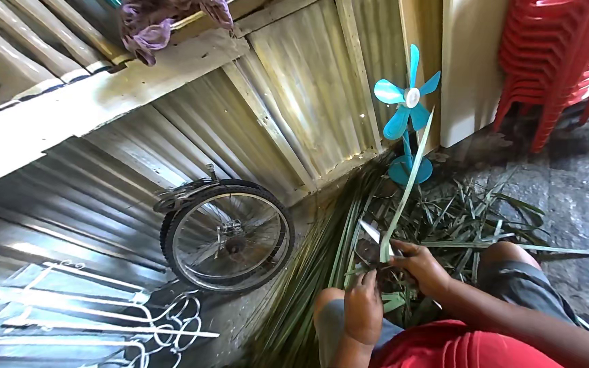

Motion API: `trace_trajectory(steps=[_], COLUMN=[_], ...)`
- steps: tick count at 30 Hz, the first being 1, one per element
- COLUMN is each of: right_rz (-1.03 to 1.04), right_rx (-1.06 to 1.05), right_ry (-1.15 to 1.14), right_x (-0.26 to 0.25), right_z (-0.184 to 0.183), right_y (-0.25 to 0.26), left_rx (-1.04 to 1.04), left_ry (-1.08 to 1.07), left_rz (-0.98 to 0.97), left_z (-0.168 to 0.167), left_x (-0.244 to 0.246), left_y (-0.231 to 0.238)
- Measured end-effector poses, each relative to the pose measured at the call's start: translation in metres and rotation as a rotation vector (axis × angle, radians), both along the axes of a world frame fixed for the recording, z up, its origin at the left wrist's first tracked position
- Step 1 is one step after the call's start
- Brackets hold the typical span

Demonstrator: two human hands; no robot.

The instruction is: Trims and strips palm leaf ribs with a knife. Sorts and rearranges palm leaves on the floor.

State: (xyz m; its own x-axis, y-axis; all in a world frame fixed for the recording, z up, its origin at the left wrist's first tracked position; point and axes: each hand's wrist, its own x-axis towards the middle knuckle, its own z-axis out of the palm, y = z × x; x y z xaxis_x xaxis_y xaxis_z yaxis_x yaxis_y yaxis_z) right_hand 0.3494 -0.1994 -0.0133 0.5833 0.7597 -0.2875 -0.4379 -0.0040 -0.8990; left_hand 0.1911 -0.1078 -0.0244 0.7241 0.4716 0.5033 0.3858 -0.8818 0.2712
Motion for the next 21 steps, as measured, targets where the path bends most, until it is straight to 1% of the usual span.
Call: trace_trajectory(steps=[2,5,9,11,13,18,20,21], right_rz=[-0.071,-0.188,-0.305,-0.357,-0.43,-0.53,-0.541,-0.586], right_rx=[0.01,-0.016,-0.056,-0.079,-0.099,-0.087,-0.084,-0.083], right_ry=[0.0,0.023,0.098,0.123,0.149,0.178,0.12,0.132], right_x=[0.019,0.054,0.094,0.112,0.131,0.163,0.175,0.181], right_z=[-0.004,-0.009,-0.009,-0.01,-0.013,-0.02,-0.027,-0.027], right_y=[0.0,-0.002,-0.006,-0.009,-0.011,-0.028,-0.04,-0.042], left_rx=[0.052,0.11,0.21,0.173,0.115,0.07,0.039,0.037], left_ry=[0.01,0.06,0.064,0.068,0.097,0.176,0.235,0.245], left_rz=[0.018,-0.004,-0.027,-0.041,-0.022,0.092,0.152,0.166], left_z=[-0.001,-0.005,-0.026,-0.027,-0.021,-0.025,-0.025,-0.025], left_x=[-0.009,-0.029,-0.062,-0.078,-0.092,-0.132,-0.15,-0.16], left_y=[0.002,0.008,0.031,0.039,0.042,0.067,0.08,0.086])
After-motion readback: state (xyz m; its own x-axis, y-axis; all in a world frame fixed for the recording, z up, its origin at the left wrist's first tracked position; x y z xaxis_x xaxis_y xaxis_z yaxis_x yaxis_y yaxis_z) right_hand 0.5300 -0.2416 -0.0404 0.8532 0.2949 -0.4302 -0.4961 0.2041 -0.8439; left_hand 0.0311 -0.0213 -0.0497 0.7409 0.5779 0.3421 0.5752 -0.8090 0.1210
